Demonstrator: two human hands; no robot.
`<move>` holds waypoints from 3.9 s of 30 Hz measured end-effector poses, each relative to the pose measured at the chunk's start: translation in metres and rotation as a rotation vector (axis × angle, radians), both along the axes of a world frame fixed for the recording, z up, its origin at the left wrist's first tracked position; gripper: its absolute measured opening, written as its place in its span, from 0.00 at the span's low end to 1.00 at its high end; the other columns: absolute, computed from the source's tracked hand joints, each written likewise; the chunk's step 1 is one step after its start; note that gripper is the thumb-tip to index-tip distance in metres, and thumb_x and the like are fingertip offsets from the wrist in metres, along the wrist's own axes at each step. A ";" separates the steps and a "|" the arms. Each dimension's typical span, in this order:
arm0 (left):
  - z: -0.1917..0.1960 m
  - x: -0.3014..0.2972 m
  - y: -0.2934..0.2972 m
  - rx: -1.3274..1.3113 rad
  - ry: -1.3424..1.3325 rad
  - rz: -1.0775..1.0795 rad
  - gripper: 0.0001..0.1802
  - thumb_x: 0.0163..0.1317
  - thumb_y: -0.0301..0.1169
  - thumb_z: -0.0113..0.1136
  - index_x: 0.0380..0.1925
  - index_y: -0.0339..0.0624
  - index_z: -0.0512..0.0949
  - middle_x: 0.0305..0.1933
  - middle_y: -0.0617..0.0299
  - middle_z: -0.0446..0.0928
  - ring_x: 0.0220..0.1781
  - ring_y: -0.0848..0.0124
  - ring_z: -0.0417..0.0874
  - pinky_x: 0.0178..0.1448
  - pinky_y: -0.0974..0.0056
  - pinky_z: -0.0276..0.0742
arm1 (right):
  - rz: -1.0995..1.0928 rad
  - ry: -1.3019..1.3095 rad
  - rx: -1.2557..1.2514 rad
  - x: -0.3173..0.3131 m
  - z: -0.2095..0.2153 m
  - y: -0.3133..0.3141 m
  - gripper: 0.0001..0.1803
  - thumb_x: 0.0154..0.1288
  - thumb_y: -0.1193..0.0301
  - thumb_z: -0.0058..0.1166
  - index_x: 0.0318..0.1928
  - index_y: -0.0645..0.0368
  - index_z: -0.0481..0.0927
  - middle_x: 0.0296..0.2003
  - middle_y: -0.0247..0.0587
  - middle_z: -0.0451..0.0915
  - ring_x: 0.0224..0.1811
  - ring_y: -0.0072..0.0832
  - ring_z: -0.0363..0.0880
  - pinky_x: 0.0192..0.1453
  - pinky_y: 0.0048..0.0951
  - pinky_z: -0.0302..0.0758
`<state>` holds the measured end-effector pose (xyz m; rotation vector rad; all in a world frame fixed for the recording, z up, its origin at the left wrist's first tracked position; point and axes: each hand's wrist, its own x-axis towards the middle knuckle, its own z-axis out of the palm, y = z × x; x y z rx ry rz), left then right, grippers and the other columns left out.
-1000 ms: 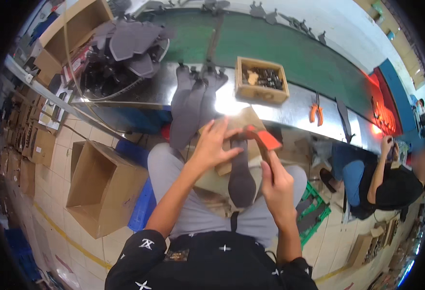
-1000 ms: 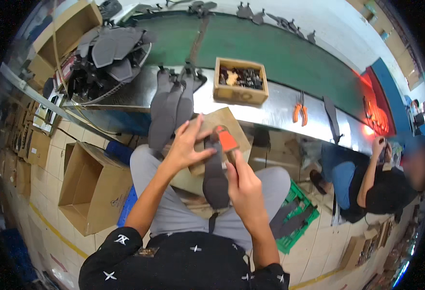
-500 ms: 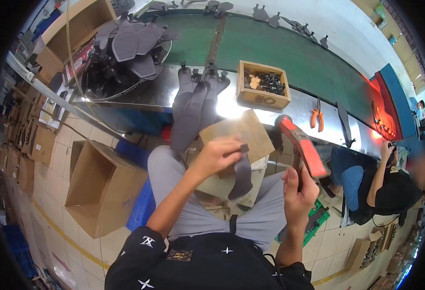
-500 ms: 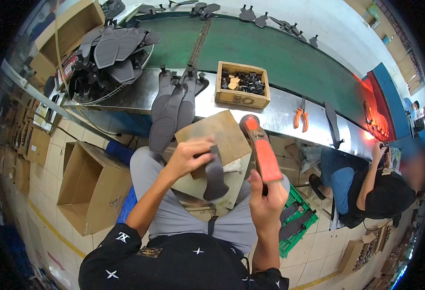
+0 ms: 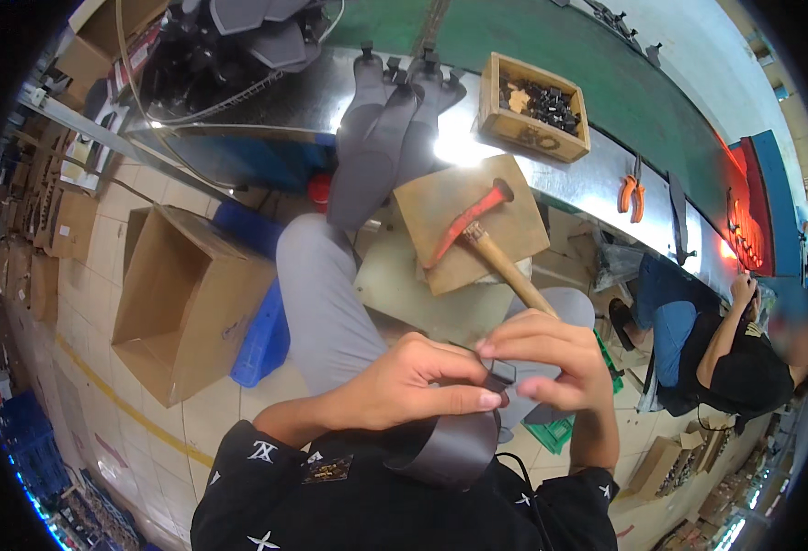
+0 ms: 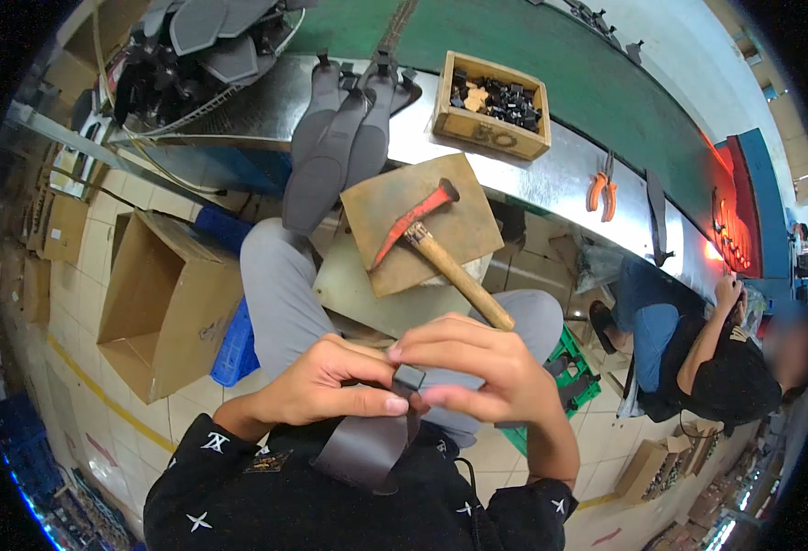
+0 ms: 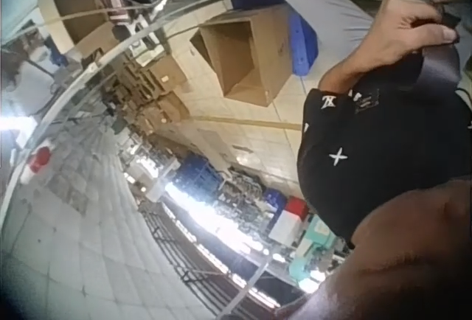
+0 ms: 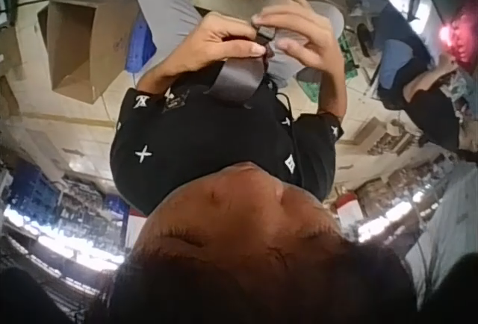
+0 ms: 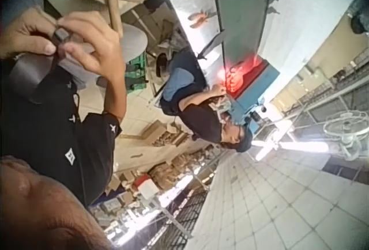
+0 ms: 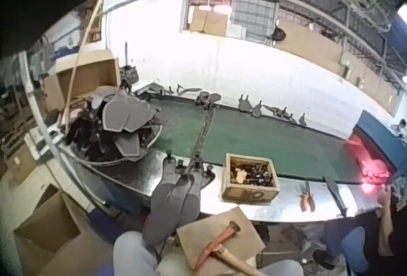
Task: Using a hammer and small fasteners to assemble or reinforce dark shoe upper components at a factory workstation.
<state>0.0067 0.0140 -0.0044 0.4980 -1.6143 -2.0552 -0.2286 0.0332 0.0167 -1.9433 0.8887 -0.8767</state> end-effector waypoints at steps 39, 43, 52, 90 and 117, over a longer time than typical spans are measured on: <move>-0.075 0.011 -0.274 -0.878 -0.993 0.899 0.61 0.53 0.65 0.65 0.72 0.29 0.55 0.67 0.30 0.66 0.70 0.43 0.69 0.73 0.56 0.63 | -0.921 -0.139 0.172 -0.078 -0.107 0.075 0.15 0.76 0.66 0.48 0.42 0.67 0.80 0.27 0.38 0.80 0.26 0.19 0.75 0.31 0.19 0.72; -0.106 -0.022 -0.234 -0.569 -1.267 0.655 0.64 0.49 0.65 0.67 0.71 0.27 0.52 0.75 0.24 0.46 0.80 0.37 0.42 0.77 0.36 0.45 | -1.148 -0.323 0.309 -0.101 -0.133 0.095 0.17 0.78 0.63 0.45 0.39 0.64 0.78 0.26 0.35 0.78 0.22 0.15 0.71 0.25 0.17 0.66; -0.099 -0.048 -0.248 -0.744 -0.599 1.177 0.21 0.57 0.36 0.69 0.44 0.29 0.82 0.59 0.35 0.76 0.66 0.49 0.75 0.71 0.57 0.65 | -1.284 -0.426 0.233 -0.112 -0.151 0.074 0.15 0.78 0.65 0.46 0.37 0.64 0.77 0.26 0.34 0.77 0.22 0.14 0.70 0.25 0.17 0.65; 0.035 -0.024 -0.003 -0.217 0.517 -0.081 0.12 0.48 0.18 0.75 0.26 0.27 0.78 0.31 0.42 0.81 0.27 0.61 0.84 0.31 0.65 0.79 | 0.055 -1.171 0.339 -0.005 0.009 0.018 0.36 0.68 0.74 0.36 0.74 0.67 0.44 0.65 0.80 0.62 0.69 0.62 0.66 0.76 0.52 0.55; 0.039 -0.011 -0.008 0.039 0.159 0.212 0.11 0.56 0.17 0.67 0.39 0.28 0.78 0.49 0.45 0.81 0.52 0.60 0.81 0.58 0.59 0.74 | -0.530 -0.980 -0.142 -0.009 -0.046 -0.001 0.45 0.58 0.60 0.54 0.74 0.52 0.51 0.74 0.61 0.51 0.71 0.57 0.62 0.72 0.54 0.64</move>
